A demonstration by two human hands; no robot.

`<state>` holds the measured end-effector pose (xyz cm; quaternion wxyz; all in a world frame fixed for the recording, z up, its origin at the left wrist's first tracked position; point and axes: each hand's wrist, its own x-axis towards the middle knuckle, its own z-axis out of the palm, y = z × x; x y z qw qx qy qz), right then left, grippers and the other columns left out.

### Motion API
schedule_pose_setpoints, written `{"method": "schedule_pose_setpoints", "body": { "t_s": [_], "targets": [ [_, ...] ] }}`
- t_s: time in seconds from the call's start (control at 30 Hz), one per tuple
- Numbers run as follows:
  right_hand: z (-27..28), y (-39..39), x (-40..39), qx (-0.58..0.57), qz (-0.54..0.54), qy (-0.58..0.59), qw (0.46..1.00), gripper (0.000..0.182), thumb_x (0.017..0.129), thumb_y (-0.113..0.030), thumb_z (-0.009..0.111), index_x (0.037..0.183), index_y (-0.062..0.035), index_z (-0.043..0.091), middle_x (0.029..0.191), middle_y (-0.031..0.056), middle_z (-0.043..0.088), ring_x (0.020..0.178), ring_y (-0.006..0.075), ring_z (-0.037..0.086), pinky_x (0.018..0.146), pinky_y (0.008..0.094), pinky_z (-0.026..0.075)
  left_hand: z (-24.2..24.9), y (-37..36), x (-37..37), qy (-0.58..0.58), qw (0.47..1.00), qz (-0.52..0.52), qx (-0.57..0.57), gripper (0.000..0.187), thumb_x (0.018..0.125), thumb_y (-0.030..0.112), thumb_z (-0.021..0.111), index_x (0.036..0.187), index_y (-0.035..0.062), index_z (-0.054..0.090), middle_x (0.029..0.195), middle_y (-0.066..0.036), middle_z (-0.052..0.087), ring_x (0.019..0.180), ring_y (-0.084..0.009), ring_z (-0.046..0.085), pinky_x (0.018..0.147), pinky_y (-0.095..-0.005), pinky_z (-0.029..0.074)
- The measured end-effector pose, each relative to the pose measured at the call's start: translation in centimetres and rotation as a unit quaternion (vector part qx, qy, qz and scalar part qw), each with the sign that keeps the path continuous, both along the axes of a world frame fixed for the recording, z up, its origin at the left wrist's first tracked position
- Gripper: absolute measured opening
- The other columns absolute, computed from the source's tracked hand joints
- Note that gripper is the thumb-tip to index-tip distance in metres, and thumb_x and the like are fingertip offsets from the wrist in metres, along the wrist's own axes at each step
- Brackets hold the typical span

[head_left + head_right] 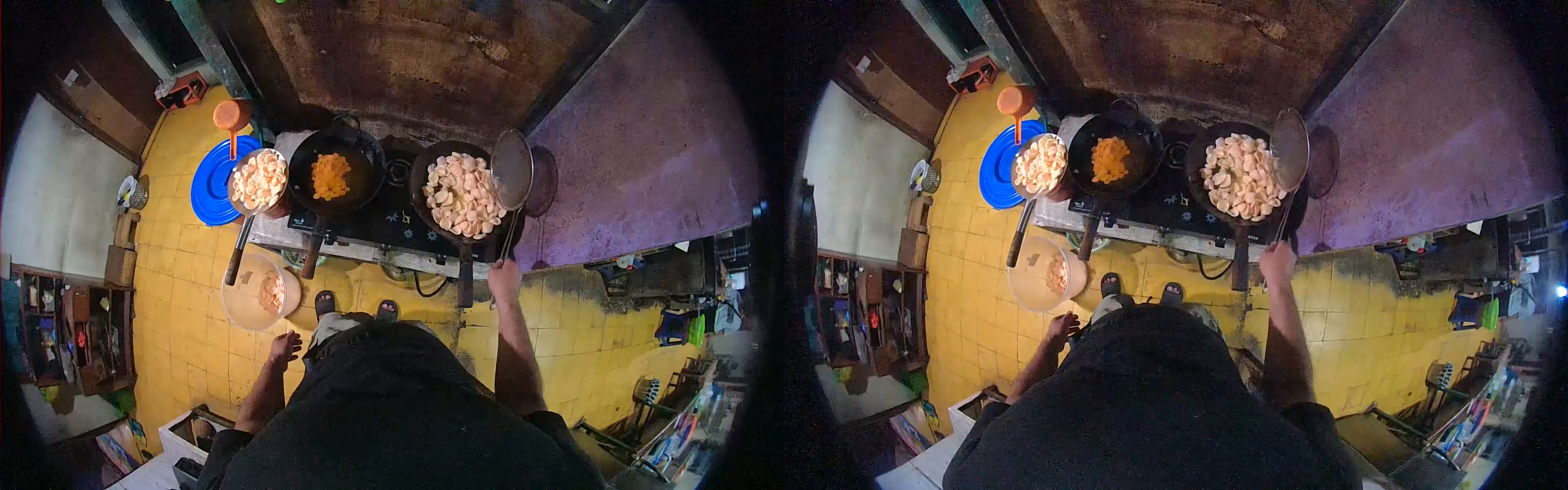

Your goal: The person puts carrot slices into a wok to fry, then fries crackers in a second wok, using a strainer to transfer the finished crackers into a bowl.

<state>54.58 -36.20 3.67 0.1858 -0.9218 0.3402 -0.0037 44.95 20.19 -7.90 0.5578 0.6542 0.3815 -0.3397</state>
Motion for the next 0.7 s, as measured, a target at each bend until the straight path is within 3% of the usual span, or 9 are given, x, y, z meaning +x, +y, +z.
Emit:
{"method": "schedule_pose_setpoints", "body": {
  "t_s": [0.17,0.3,0.37,0.5,0.57,0.7],
  "targets": [
    [-0.9,-2.0,0.0,0.016,0.059,0.032,0.998,0.027,0.081,-0.02,0.048,0.08,0.0044,0.06,0.084,0.0288,0.059,0.083,0.0431,0.057,0.073,0.0502,0.045,-0.6,0.4,-0.3,0.014,1.0,-0.015,0.001,0.04,0.088,0.041,0.046,0.105,0.0062,0.057,0.095,-0.007,0.061,0.083,-0.0205,0.057,0.071,-0.0398,0.044],
    [-1.9,-3.0,-0.3,0.089,0.026,0.027,0.995,0.027,0.081,-0.019,0.046,0.081,0.0046,0.06,0.08,0.0282,0.059,0.08,0.0428,0.058,0.071,0.0489,0.047,-0.1,0.1,0.2,0.01,1.0,-0.005,0.011,0.04,0.087,0.041,0.047,0.105,0.0062,0.057,0.095,-0.007,0.061,0.082,-0.0201,0.057,0.071,-0.0393,0.044],
    [-1.1,-2.1,-0.5,-0.06,0.014,-0.027,0.998,0.027,0.081,-0.019,0.047,0.083,0.0049,0.06,0.077,0.0277,0.06,0.077,0.0408,0.06,0.069,0.0473,0.048,0.7,-0.5,0.5,0.011,0.999,-0.012,0.028,0.04,0.087,0.041,0.047,0.105,0.0062,0.057,0.094,-0.006,0.061,0.082,-0.0199,0.058,0.07,-0.039,0.045],
    [-1.4,-2.7,-0.8,-0.037,0.027,0.019,0.999,0.029,0.082,-0.02,0.048,0.084,0.0061,0.059,0.078,0.0289,0.059,0.076,0.0413,0.06,0.07,0.0468,0.048,-0.4,-0.1,0.6,0.01,1.0,-0.005,0.008,0.04,0.086,0.041,0.049,0.104,0.0064,0.057,0.092,-0.006,0.061,0.081,-0.0195,0.057,0.07,-0.0381,0.045],
    [-4.0,-4.5,-1.2,0.078,0.023,0.036,0.996,0.028,0.082,-0.02,0.047,0.083,0.0055,0.059,0.08,0.0291,0.059,0.079,0.0419,0.059,0.073,0.0486,0.047,-0.4,0.0,0.4,0.023,1.0,-0.004,0.01,0.039,0.086,0.04,0.049,0.104,0.0066,0.058,0.092,-0.006,0.061,0.081,-0.0194,0.058,0.07,-0.0379,0.045],
    [-2.1,-3.0,-1.2,-0.018,0.014,-0.027,0.999,0.026,0.082,-0.019,0.047,0.08,0.0036,0.06,0.077,0.0271,0.059,0.078,0.0419,0.059,0.071,0.0495,0.047,-0.4,0.1,0.1,0.005,1.0,-0.01,0.022,0.038,0.086,0.04,0.049,0.104,0.0071,0.058,0.092,-0.006,0.061,0.083,-0.0195,0.058,0.07,-0.0376,0.045]
  ]
}}
